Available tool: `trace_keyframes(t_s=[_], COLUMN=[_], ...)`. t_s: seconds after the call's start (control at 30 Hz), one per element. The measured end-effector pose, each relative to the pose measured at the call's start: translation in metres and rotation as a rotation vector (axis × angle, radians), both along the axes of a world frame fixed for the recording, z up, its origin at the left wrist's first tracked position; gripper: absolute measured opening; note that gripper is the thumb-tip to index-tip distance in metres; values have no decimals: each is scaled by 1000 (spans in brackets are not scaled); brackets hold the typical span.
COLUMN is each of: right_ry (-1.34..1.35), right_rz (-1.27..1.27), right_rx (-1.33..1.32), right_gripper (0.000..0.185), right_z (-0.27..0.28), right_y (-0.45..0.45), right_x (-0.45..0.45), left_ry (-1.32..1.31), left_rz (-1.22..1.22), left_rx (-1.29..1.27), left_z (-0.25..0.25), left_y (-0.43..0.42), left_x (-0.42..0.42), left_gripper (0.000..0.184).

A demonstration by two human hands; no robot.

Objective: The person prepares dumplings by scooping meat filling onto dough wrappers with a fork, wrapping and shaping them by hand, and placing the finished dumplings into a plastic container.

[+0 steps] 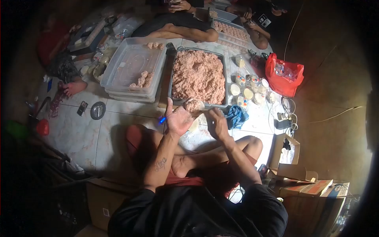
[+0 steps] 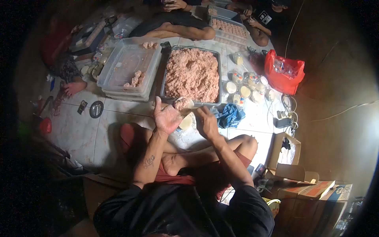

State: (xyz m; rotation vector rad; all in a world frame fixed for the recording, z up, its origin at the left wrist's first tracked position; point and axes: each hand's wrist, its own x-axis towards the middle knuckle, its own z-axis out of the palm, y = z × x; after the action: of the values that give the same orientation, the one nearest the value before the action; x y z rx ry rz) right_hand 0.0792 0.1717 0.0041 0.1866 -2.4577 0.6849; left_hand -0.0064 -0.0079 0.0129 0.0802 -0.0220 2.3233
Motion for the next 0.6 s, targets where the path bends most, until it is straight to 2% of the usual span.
trace_keyframes(t_s=[0.03, 0.1, 0.23, 0.33, 0.43, 0.47, 0.53, 0.6], right_ry=[-122, -112, -79, -237, -349, -380, -361, -287], right_rz=[50, 89, 218, 239, 223, 204, 194, 127], right_rx=[-227, -332, -376, -135, -109, -83, -154, -303], right_gripper=[14, 24, 30, 27, 27, 20, 17, 9], right_z=[5, 13, 19, 14, 32, 43, 52, 59], right_y=[-14, -23, -38, -30, -21, -20, -23, -33], right_x=[6, 18, 30, 37, 47, 51, 52, 54], left_ry=[3, -10, 13, -93, -167, -143, -98, -136], left_rz=[-7, 83, 94, 133, 209, 242, 254, 199], left_rx=[-15, -34, -74, -57, -35, 8, 80, 2], left_z=[0, 2, 1, -19, -41, -51, -50, -35], left_y=[-3, -7, -5, -15, -29, -35, -46, -36], left_x=[6, 15, 19, 18, 10, 3, -3, 10], left_gripper=[92, 99, 100, 93, 87, 87, 92, 95])
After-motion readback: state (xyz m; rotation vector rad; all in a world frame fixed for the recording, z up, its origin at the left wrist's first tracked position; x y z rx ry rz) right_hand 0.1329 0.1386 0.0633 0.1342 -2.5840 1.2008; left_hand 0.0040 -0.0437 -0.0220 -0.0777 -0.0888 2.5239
